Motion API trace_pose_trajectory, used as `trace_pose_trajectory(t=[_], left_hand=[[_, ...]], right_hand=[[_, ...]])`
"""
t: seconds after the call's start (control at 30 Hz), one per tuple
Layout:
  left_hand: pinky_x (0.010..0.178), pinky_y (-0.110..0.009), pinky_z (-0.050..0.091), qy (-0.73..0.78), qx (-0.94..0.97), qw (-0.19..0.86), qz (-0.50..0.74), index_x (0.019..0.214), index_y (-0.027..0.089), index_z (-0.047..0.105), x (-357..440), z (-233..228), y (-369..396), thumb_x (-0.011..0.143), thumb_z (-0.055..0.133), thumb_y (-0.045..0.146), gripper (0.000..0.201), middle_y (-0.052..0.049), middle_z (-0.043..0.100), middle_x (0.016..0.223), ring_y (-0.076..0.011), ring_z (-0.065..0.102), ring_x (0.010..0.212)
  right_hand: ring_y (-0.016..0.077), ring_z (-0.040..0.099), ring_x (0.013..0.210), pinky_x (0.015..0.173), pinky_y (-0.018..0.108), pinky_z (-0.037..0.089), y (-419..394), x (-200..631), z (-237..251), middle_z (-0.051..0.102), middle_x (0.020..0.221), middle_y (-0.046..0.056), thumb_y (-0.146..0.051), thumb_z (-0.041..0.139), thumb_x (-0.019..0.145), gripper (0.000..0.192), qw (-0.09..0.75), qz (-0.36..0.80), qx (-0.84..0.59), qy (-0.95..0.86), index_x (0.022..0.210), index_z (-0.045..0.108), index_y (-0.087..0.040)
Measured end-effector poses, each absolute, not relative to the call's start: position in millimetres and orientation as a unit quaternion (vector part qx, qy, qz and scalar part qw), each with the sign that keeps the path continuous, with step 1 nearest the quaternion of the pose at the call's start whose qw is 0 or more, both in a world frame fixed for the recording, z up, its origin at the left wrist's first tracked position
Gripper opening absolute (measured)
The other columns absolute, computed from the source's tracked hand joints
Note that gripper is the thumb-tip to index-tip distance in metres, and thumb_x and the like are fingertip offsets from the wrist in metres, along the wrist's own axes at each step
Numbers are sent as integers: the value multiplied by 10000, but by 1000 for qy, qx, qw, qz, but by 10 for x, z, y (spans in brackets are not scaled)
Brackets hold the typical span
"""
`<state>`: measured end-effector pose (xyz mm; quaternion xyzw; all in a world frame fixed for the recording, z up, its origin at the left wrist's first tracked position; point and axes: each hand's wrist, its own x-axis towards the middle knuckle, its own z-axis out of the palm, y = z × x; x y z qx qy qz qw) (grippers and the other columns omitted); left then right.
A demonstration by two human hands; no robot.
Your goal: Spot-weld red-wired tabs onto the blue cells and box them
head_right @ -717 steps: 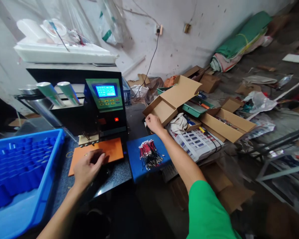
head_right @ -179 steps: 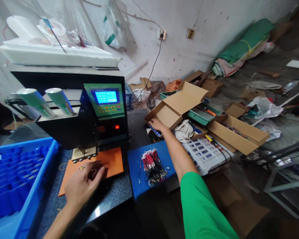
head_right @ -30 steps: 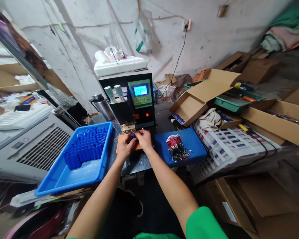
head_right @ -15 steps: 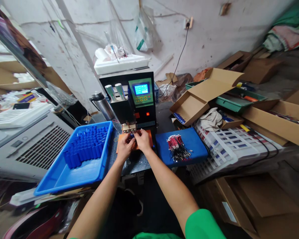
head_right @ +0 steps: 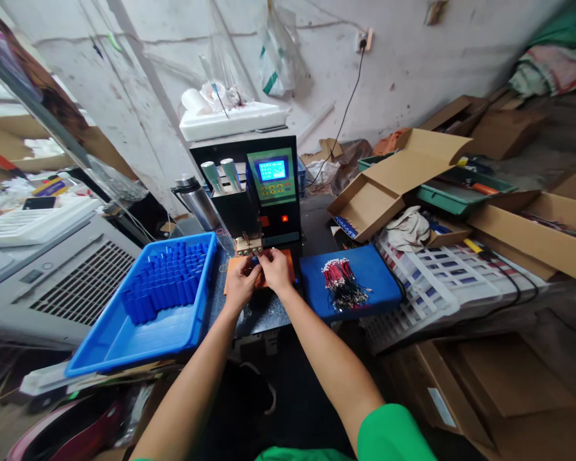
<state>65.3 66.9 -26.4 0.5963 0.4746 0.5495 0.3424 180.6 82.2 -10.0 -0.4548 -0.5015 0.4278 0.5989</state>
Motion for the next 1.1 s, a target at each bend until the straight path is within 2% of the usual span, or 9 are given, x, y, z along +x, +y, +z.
trace_pose_trajectory(t=[0.4,0.83,1.1], left_hand=[[872,-343,537,474,598,346,546,1099,159,679,638,-300,683,817,666,392,366,-72,733,1008,-208,690,893],[743,-294,524,495,606,318,535,1030,164,691,656,-230,649,823,660,397,313,-47,709,875,-185,653,768],[825,-312,532,485,603,334,538,1081,166,684,654,-270,668,824,657,390,343,-59,726,956,-197,678,852]], right_hand=[[211,649,762,714,299,487,834,1812,-114,721,786,53,-385,623,803,197,603,425,-450,-503,757,665,-198],[212,660,771,717,301,491,856,1798,-136,726,801,59,-395,635,804,208,607,437,-447,-491,770,659,-191],[202,656,789,735,301,497,829,1902,-230,719,828,42,-409,640,799,199,595,419,-444,-522,803,655,-210]])
